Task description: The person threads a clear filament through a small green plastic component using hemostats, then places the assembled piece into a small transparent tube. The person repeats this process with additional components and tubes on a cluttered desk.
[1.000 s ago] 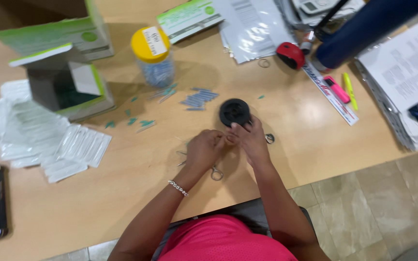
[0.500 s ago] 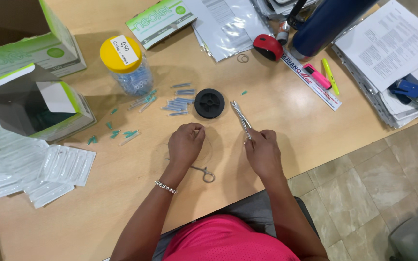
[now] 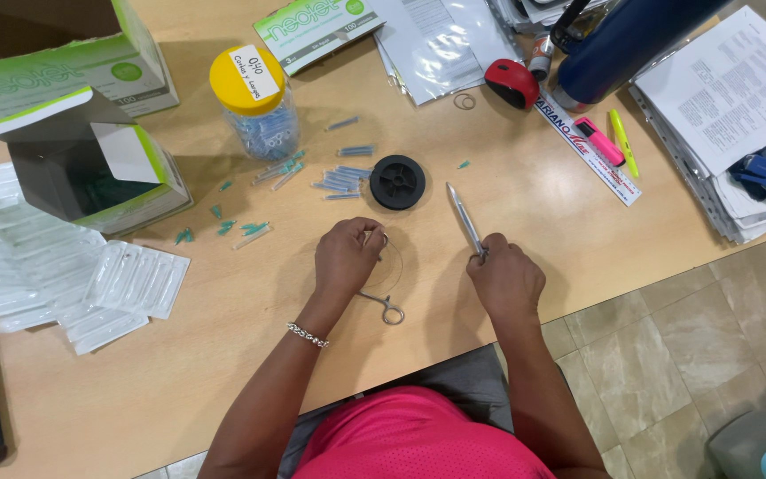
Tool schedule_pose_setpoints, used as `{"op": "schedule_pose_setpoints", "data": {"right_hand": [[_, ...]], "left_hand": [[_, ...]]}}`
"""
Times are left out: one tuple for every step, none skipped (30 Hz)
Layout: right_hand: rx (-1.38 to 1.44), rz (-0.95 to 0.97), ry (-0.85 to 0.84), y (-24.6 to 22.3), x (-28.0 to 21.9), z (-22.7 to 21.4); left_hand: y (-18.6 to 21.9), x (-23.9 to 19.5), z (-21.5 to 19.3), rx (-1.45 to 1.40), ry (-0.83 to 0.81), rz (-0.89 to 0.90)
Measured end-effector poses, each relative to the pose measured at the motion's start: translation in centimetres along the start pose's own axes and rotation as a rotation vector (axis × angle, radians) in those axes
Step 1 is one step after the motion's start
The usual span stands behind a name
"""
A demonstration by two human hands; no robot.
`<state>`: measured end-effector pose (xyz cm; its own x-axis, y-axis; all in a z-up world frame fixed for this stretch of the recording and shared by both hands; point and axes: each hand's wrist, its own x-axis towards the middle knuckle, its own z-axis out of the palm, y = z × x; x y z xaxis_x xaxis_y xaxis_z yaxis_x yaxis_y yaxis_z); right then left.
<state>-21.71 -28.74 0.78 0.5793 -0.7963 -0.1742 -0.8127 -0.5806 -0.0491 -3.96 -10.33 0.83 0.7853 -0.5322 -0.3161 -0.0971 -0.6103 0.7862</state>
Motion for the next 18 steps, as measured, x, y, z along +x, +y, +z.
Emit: {"op": "schedule_pose_setpoints", "data": {"right_hand": [[-0.001, 0.001, -0.001, -0.1, -0.2, 0.0], [-0.03, -0.02, 0.02, -0.1, -0.3, -0.1], [-0.058, -0.041, 0.04, -0.2, -0.4, -0.1], [-0.059, -0.042, 0.04, -0.3, -0.6, -0.4], [-0.062, -0.062, 0.069, -0.3, -0.8, -0.7], [-0.065, -0.082, 0.097, -0.4, -1.0, -1.0], [-0.066, -0.081, 0.097, -0.3, -1.1, -0.7], [-0.039, -0.091, 0.094, -0.2, -1.1, -0.4], [-0.012, -0.1, 0.091, 0.0, -1.2, -0.2], [-0.012, -0.1, 0.091, -0.5, -1.4, -0.4], [0.04, -0.106, 0.104, -0.9, -1.6, -0.7], [0.092, -0.113, 0.118, -1.3, -1.8, -1.0], [0.092, -0.114, 0.117, -1.0, -1.3, -0.7], [0.509, -0.079, -0.076, -0.6, -1.0, -0.3], [0.927, -0.04, -0.272, -0.3, -0.7, 0.1], [0.928, -0.04, -0.271, -0.3, -0.7, 1.4], [1.149, -0.079, -0.354, -0.2, -0.6, 2.6], [1.368, -0.119, -0.441, -0.2, -0.7, 3.9]], "left_hand": [[0.0, -0.1, -0.1, -0.001, -0.002, -0.001], [0.0, -0.1, -0.2, -0.013, 0.0, -0.004], [0.0, -0.1, -0.3, -0.025, 0.002, -0.007], [-0.2, -0.1, -0.2, -0.025, 0.002, -0.008], [-0.4, -0.1, -0.1, -0.031, 0.005, -0.009], [-0.5, 0.0, 0.0, -0.037, 0.007, -0.009], [-0.4, -0.1, -0.1, -0.038, 0.006, -0.009], [-0.3, -0.3, -0.2, -0.058, -0.001, -0.006], [-0.1, -0.5, -0.3, -0.079, -0.008, -0.004], [-0.1, -0.5, -0.3, -0.079, -0.008, -0.004], [-0.2, -0.5, -0.2, -0.084, 0.0, 0.003], [-0.2, -0.5, -0.2, -0.09, 0.009, 0.01], [-0.1, -0.5, -0.2, -0.09, 0.01, 0.01], [0.0, -0.6, -0.3, -0.091, 0.005, 0.006], [0.0, -0.7, -0.3, -0.092, 0.0, 0.002], [0.0, -0.6, -0.3, -0.091, 0.001, 0.003], [0.0, -0.5, -0.3, -0.111, -0.001, -0.001], [0.0, -0.5, -0.3, -0.132, -0.002, -0.01]]}}
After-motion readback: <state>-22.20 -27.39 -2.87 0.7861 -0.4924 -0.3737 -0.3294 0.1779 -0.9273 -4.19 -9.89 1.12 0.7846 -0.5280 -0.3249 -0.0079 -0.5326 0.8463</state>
